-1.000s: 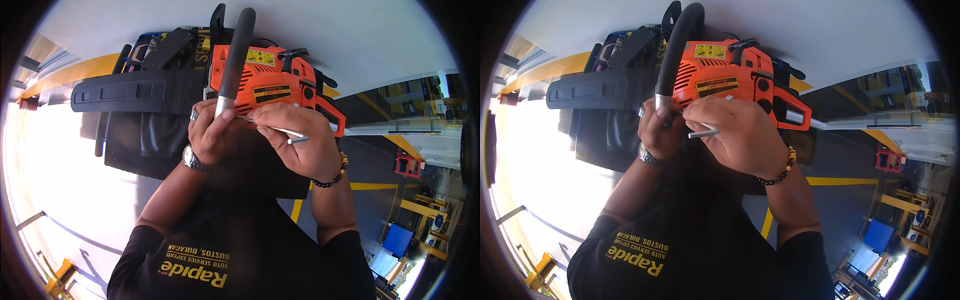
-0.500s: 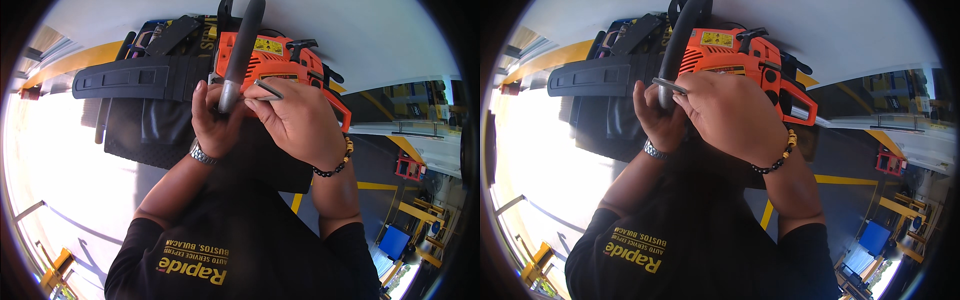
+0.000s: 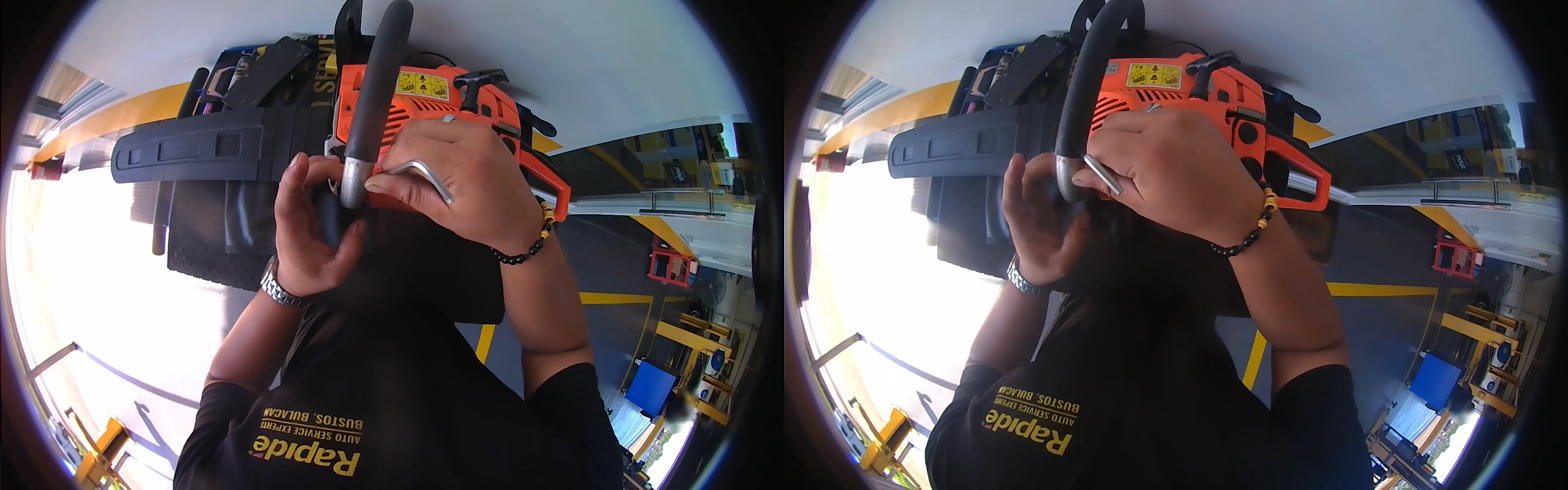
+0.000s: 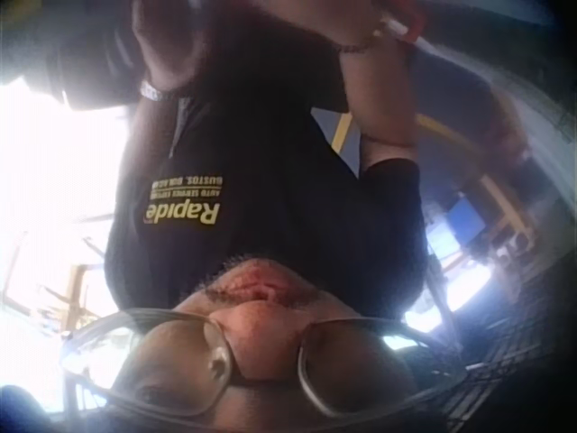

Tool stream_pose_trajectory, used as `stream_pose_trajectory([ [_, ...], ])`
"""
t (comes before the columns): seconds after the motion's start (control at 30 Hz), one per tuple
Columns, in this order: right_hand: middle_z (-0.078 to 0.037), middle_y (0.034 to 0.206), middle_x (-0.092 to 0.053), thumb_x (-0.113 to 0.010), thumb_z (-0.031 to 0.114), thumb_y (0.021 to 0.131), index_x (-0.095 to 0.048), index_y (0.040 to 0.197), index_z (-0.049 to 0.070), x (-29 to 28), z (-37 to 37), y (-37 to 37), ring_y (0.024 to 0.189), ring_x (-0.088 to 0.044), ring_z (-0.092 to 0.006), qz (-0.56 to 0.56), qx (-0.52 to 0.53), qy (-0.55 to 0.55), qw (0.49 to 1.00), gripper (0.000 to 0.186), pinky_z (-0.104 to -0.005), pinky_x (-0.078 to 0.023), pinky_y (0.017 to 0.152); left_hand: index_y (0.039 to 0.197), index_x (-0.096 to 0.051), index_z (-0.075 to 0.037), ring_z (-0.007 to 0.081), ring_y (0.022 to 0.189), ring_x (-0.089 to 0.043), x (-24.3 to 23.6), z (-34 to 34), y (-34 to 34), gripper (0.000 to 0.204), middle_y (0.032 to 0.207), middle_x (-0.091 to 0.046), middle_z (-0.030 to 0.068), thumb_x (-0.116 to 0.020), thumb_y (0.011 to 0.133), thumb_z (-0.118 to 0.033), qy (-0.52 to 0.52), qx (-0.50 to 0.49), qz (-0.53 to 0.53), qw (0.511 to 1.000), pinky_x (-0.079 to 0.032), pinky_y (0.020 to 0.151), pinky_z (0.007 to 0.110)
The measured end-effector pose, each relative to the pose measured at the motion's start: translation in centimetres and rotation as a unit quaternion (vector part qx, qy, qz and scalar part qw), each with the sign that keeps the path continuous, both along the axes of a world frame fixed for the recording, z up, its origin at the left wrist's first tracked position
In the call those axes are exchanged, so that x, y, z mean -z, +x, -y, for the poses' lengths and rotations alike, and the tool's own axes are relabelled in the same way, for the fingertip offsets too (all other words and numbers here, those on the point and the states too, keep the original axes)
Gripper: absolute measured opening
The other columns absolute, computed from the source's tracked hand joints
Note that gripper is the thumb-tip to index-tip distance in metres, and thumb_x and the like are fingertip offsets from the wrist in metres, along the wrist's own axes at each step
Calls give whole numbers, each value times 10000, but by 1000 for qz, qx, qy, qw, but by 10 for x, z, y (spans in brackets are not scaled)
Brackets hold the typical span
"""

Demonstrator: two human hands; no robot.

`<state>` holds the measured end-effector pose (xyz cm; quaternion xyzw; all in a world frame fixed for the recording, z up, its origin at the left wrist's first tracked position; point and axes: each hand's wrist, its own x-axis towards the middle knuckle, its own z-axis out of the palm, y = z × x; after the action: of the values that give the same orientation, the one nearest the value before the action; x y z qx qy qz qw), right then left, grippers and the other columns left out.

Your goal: The person removes the red starter housing from a chainsaw, uses a screwdriver to adjust the internal spool, and then reattaches the housing to the chainsaw body.

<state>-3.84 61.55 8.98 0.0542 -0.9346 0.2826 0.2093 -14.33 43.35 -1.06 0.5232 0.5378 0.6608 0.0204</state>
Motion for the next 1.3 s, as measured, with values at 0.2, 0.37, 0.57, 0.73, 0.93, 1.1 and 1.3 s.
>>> stream_pose_trajectory([
  [0.2,-45,695,-579,-824,120,786,-624,780,51,13,4,-4,636,-581,-215,-67,-33,-71,995,212,-333,-448,573,1533,-230,-35,201,1044,-628,-10,-14,17,885,1105,-628,122,-696,791,97,-65,-50,90,993,-486,946,378],
  [0.37,-14,723,-590,-790,229,811,-616,822,100,14,3,-3,641,-605,-221,-63,-22,-23,997,217,-340,-460,555,1505,-260,-21,178,1000,-653,-6,-23,20,797,1137,-629,129,-722,861,59,-40,-75,62,994,-539,875,327],
  [0.57,-59,871,-642,-838,176,803,-666,1127,30,-1,13,10,715,-604,-183,-59,-17,-152,986,395,-286,-491,634,1483,-299,-36,174,934,-673,2,-23,26,783,1057,-654,120,-747,846,45,-10,-101,49,994,-554,818,319],
  [0.73,-66,913,-657,-795,86,831,-685,1208,25,-9,1,6,754,-617,-169,-1,-81,-194,978,398,-273,-493,650,1457,-357,-40,194,875,-688,-1,-28,25,777,984,-663,96,-763,802,59,-30,-171,2,985,-545,766,310],
  [0.93,-53,861,-644,-783,34,834,-718,984,26,8,1,-7,732,-606,-157,-77,-115,-180,974,164,-272,-478,633,1488,-298,4,266,1236,-528,3,-18,26,840,1375,-472,195,-729,772,76,-67,-149,-43,986,-434,1047,406],
  [1.1,-38,779,-628,-824,50,804,-668,843,42,11,-3,-9,708,-596,-155,-85,-70,-203,973,161,-275,-468,619,1547,-178,-17,278,1288,-483,5,-12,23,919,1418,-421,197,-606,748,131,1,-19,27,999,-405,1077,424],
  [1.3,-31,718,-549,-833,88,774,-606,798,39,11,8,-14,670,-588,-189,-92,-54,-184,977,234,-313,-461,571,1513,-269,-35,207,1049,-604,-4,-26,28,841,1123,-591,120,-690,799,110,-2,-94,87,992,-481,953,367],
])
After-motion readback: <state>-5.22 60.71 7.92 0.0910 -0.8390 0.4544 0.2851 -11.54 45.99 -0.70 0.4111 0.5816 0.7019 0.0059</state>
